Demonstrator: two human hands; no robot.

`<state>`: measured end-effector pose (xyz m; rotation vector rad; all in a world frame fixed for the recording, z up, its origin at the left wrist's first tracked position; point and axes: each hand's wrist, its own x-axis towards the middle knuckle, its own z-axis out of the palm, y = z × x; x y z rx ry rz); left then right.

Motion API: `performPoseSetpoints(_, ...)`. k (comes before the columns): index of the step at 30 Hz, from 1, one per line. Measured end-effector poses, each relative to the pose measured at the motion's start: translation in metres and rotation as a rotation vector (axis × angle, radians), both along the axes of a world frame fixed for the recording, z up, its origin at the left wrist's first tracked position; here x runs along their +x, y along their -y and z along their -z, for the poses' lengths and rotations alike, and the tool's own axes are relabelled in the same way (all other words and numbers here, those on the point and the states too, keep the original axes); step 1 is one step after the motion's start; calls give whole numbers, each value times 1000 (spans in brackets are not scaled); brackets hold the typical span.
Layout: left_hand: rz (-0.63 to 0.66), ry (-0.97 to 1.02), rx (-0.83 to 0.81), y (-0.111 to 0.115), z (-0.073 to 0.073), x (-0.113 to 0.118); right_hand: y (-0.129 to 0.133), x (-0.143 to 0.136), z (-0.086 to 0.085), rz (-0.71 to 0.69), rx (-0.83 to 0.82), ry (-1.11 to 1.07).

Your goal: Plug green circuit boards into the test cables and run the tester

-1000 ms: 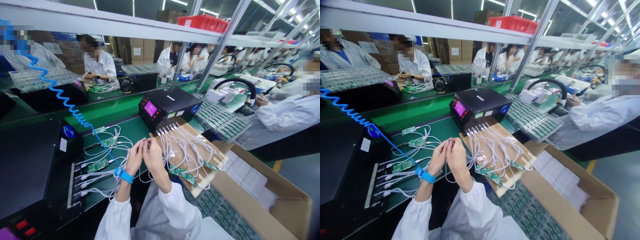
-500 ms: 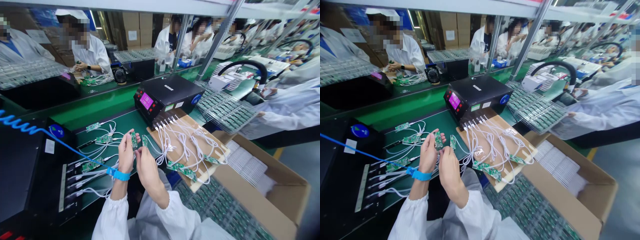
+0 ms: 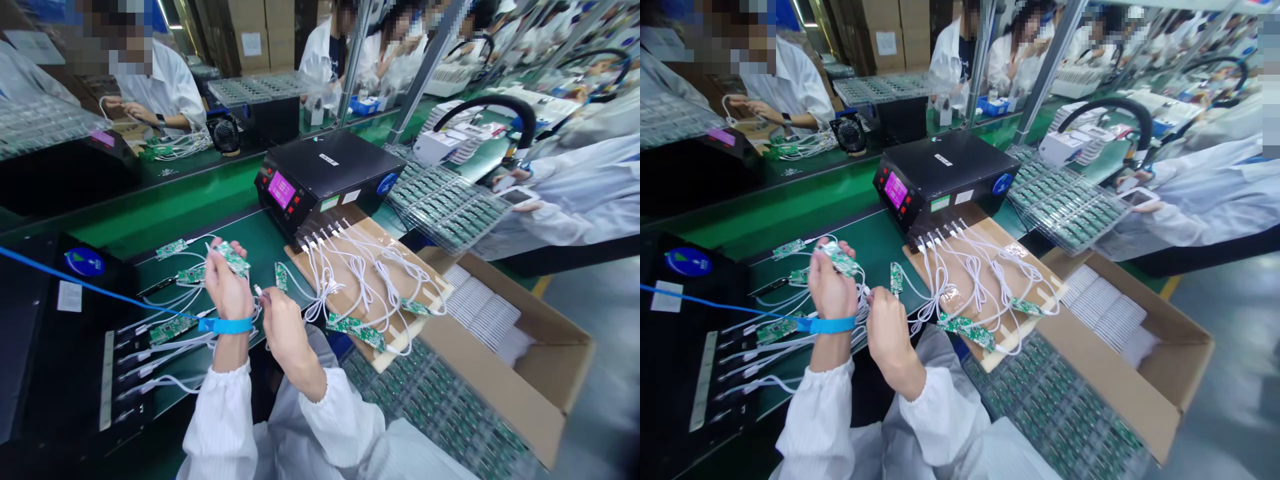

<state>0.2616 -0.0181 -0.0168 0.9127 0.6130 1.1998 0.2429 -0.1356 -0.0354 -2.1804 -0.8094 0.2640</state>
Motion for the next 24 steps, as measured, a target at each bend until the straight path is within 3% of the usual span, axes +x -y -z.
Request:
performPoseSetpoints(3,-6,18,41,-17,-18,-10,1,1,-1,-23,-96,-11)
performPoseSetpoints(6,179,-192,44,-15,-30,-38,-4,6,0,20,-163,77)
performPoseSetpoints(10,515,-563,27,4,-25,-87,-18,17,2,39,-271,153)
performPoseSetpoints(12,587,-663,28,10,-17,-104,-24,23,0,41,-337,91)
performPoseSetpoints(16,605,-695,7,15,-7,-116,-29,28,-3,34,-339,24)
performPoseSetpoints(21,550,-602,-35,19,-8,-104,-24,30,3,-4,-232,12)
performPoseSetpoints(24,500,-564,-42,20,-8,-92,-22,37,7,67,-160,74)
